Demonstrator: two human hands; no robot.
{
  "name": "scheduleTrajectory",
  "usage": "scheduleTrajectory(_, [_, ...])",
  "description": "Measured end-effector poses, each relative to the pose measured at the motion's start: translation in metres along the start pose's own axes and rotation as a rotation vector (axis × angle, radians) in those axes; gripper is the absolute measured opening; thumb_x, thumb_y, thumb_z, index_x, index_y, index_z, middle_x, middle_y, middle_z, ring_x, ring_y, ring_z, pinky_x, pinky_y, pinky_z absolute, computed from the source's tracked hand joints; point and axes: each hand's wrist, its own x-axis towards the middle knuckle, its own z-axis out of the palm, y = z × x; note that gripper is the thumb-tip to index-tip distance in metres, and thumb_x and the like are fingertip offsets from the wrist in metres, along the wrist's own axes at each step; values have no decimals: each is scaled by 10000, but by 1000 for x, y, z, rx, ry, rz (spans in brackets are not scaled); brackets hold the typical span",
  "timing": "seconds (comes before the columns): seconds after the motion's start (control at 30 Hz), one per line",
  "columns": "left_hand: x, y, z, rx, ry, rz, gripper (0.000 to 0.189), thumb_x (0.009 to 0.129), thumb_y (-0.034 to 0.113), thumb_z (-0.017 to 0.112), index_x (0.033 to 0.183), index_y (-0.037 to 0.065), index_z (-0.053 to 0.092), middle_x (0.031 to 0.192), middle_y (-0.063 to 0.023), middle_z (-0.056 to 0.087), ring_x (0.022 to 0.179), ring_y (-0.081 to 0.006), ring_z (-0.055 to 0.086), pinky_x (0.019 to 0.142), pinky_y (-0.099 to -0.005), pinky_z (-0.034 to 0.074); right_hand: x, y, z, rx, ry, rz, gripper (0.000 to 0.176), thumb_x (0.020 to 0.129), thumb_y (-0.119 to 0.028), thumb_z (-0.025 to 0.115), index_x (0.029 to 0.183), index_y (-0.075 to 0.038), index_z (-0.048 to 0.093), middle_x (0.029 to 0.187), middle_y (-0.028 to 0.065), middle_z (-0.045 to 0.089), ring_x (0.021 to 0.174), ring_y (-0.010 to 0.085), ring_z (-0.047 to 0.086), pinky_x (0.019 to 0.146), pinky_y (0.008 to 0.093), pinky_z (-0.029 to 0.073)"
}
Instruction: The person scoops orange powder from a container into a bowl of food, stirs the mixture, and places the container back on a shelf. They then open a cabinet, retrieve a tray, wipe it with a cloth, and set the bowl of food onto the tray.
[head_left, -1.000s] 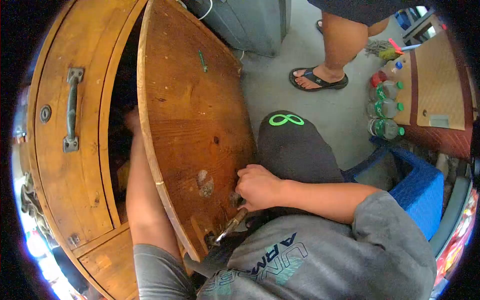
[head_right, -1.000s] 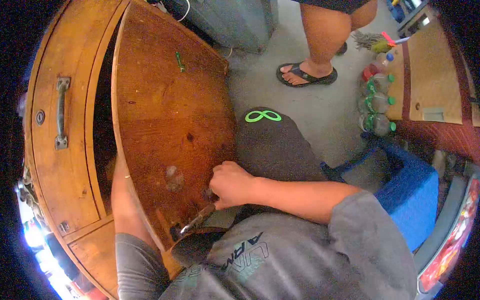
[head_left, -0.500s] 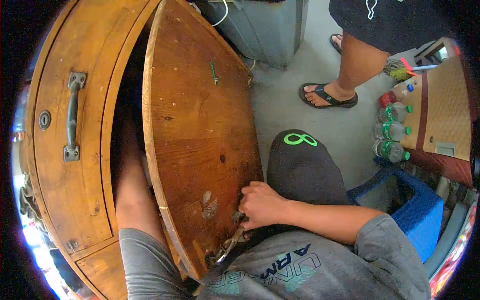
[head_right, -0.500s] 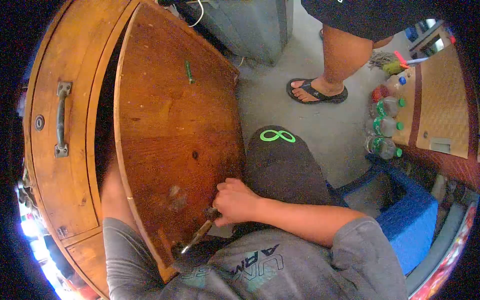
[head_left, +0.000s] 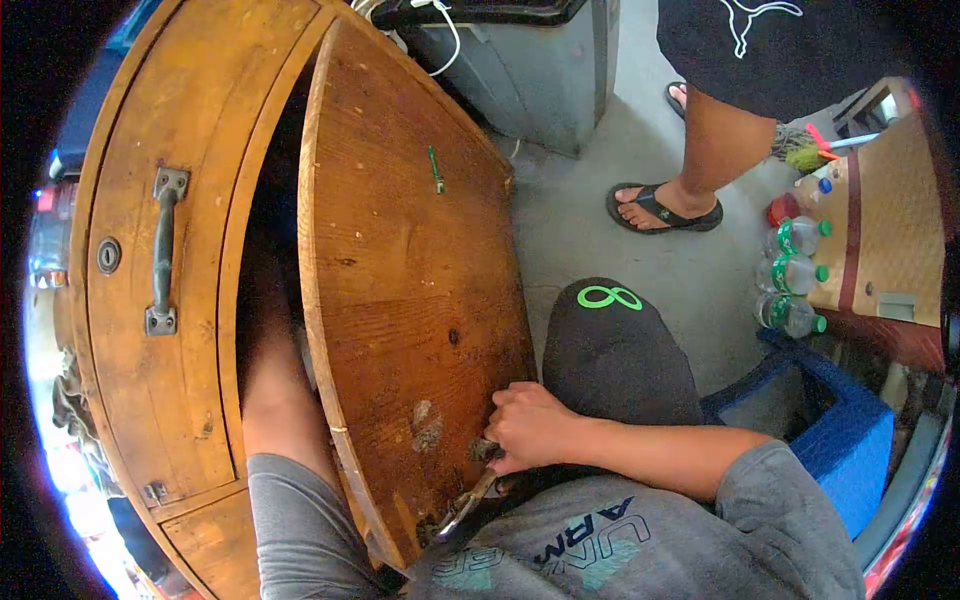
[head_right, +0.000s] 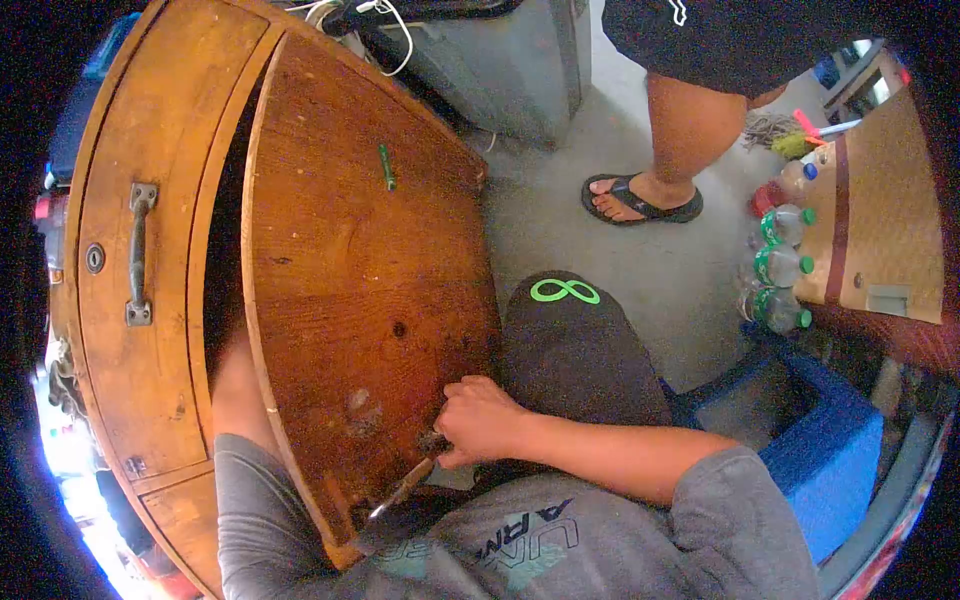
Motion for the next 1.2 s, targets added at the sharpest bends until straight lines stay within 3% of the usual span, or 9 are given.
scheduleTrajectory(0.27, [7,0,1,21,-1,13,393,937,220,686,1269,9,706,1280,-181,721,1143,-370,692,1029,-464,513,-1,-1,1,-33,-39,25,454,717,-528,810,737,-79,748,772,66,725,924,290,656,876,487,526])
scheduleTrajectory(0.33, [9,0,3,24,-1,18,395,938,220,686,1271,9,705,1284,-182,719,1146,-371,691,1030,-464,512,-2,1,6,48,-11,43,495,725,-534,782,792,-43,792,808,171,736,983,374,672,911,515,524])
scheduleTrajectory(0.57, [15,3,9,31,16,18,400,942,221,683,1280,7,700,1297,-182,713,1155,-373,686,1034,-467,510,-1,2,4,41,-81,60,502,739,-543,782,800,-44,790,820,160,740,1002,362,671,927,516,529])
scheduleTrajectory(0.63, [15,2,10,24,17,15,401,944,221,683,1283,7,698,1301,-182,711,1158,-374,685,1035,-468,509,-5,1,8,4,64,20,440,702,-501,824,734,-68,746,788,65,732,903,281,650,833,456,541])
scheduleTrajectory(1.07, [25,2,12,9,53,13,411,951,222,679,1299,3,688,1325,-182,700,1174,-380,676,1043,-473,504,-5,2,7,-13,124,-34,438,670,-500,812,687,-74,712,719,68,693,863,293,651,821,445,552])
scheduleTrajectory(1.2, [26,-1,15,19,62,12,414,954,223,678,1304,2,685,1333,-182,697,1179,-381,674,1045,-474,502,-5,4,6,-20,43,-18,447,677,-515,806,694,-77,717,726,68,696,870,293,654,829,451,553])
